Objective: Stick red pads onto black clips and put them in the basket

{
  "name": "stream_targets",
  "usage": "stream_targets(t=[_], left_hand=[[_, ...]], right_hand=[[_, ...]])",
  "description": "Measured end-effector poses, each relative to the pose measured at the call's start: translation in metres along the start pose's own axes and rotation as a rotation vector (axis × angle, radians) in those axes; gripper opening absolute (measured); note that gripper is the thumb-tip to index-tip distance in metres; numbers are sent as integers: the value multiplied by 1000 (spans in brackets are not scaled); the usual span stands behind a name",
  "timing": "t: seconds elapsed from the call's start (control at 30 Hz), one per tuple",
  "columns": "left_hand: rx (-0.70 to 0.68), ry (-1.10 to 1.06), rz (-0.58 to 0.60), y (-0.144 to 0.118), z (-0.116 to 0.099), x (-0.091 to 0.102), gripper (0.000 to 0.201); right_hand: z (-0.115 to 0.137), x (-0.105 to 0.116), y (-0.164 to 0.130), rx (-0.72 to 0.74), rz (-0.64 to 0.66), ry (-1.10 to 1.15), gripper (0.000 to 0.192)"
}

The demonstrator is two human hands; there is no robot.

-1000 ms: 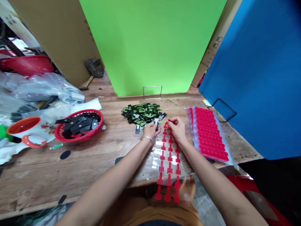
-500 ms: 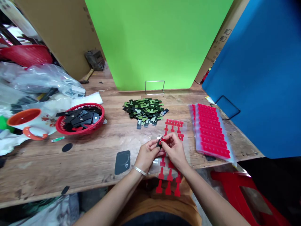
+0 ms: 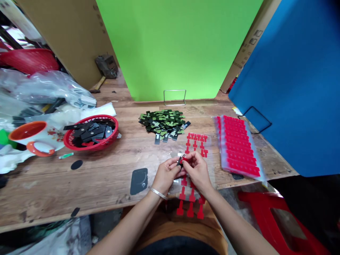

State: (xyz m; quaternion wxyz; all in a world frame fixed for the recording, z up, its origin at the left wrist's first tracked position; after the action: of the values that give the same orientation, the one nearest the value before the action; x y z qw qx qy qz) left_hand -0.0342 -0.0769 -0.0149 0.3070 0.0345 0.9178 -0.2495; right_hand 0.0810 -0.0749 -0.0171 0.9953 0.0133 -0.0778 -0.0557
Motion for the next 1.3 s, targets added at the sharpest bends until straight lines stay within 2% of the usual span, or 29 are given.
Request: stream_targets(t=[0.8,1.13,1.3], left_hand=[[-16,25,27,-3,0,0,37],[-92,67,-59,-2,-1,-2,33],[-115,73,-60,-2,-2,-3,34]], right_hand=[[3,2,-3,78,-15,-123,9],[9,0,-11,108,-11,-204,4],[19,5,-12,218,-134,-344,5]])
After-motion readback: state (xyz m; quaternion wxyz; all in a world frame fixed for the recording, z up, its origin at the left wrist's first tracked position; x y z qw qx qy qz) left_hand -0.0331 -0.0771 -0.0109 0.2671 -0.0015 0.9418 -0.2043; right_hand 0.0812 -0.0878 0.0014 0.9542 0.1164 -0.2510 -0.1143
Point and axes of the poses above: each hand's wrist, its own y-axis towards the middle knuckle, its own x-axis out of the back of the hand, z = x × y, the point moved 1 cm from there along y, towards the middle knuckle, and after that the axes turned 8 degrees about -y, right-handed, at the moved point
